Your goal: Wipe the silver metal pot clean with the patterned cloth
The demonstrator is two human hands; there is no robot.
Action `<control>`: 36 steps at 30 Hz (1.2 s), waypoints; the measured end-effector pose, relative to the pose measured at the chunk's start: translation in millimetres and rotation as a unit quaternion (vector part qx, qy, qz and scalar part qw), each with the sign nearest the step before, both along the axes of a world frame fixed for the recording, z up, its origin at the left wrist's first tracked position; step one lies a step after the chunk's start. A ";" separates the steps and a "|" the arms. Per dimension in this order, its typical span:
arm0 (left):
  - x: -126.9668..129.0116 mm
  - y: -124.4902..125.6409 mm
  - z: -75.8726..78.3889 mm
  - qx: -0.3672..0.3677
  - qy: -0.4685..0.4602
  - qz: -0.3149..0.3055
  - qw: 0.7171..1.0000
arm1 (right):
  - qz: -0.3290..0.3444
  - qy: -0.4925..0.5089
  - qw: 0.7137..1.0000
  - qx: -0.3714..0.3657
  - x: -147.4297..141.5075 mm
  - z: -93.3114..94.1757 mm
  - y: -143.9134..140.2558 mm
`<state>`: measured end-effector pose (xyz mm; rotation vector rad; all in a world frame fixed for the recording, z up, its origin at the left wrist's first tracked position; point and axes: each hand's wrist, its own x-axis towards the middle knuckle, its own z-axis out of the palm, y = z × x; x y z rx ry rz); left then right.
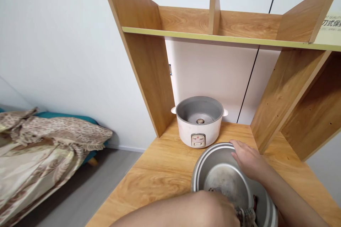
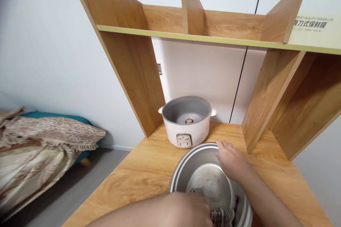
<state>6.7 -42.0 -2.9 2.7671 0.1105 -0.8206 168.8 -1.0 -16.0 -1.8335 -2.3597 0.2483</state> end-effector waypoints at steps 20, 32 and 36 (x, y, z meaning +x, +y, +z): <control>2.0 -0.6 5.2 0.010 0.001 0.003 1.000 | -0.001 -0.015 1.000 0.001 1.2 -0.2 0.7; -2.2 -6.4 15.9 0.044 -0.010 0.026 0.999 | 0.001 -0.019 1.000 -0.002 0.7 -0.2 1.3; -1.4 -4.3 10.3 0.024 -0.011 0.036 0.999 | 0.001 -0.013 1.000 0.002 1.3 -0.9 1.4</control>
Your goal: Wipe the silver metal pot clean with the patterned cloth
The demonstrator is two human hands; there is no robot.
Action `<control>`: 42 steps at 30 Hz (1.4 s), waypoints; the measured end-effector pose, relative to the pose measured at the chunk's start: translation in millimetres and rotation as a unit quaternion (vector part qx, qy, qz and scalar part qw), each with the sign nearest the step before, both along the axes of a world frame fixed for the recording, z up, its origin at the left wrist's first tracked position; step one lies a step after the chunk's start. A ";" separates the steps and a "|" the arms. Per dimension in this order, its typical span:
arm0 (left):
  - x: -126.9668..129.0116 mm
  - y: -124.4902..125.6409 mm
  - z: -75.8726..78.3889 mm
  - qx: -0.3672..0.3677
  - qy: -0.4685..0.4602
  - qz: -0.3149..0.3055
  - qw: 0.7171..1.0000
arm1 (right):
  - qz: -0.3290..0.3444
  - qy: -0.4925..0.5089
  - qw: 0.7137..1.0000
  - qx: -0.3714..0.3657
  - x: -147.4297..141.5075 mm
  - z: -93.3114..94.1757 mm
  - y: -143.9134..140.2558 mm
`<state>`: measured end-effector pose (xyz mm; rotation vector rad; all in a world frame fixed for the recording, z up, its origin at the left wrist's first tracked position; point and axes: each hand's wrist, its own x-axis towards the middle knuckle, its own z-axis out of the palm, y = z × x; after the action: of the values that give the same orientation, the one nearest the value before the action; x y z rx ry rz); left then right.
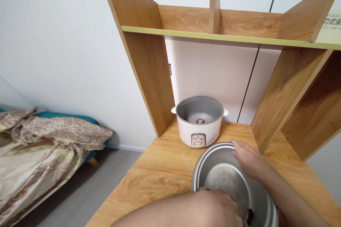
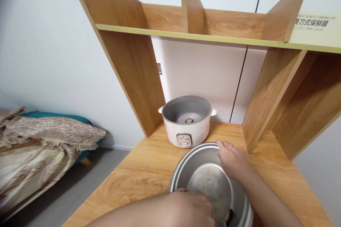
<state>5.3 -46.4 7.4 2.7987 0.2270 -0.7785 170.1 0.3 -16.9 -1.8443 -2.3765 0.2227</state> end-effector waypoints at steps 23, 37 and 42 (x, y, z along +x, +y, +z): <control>-2.5 2.4 -16.9 -0.006 -0.022 0.016 1.000 | -0.001 0.001 1.000 0.001 1.1 -0.7 -0.1; 3.5 1.5 8.9 -0.005 0.014 -0.045 0.999 | 0.001 -0.003 1.000 0.005 1.2 -2.0 -0.3; 3.2 -1.4 15.6 0.029 0.015 -0.060 0.998 | 0.001 -0.007 1.000 0.004 1.3 -1.7 -0.7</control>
<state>8.5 -47.8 23.0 2.8793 0.0887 -0.8549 171.4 -0.3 -18.6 -1.8453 -2.3847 0.2008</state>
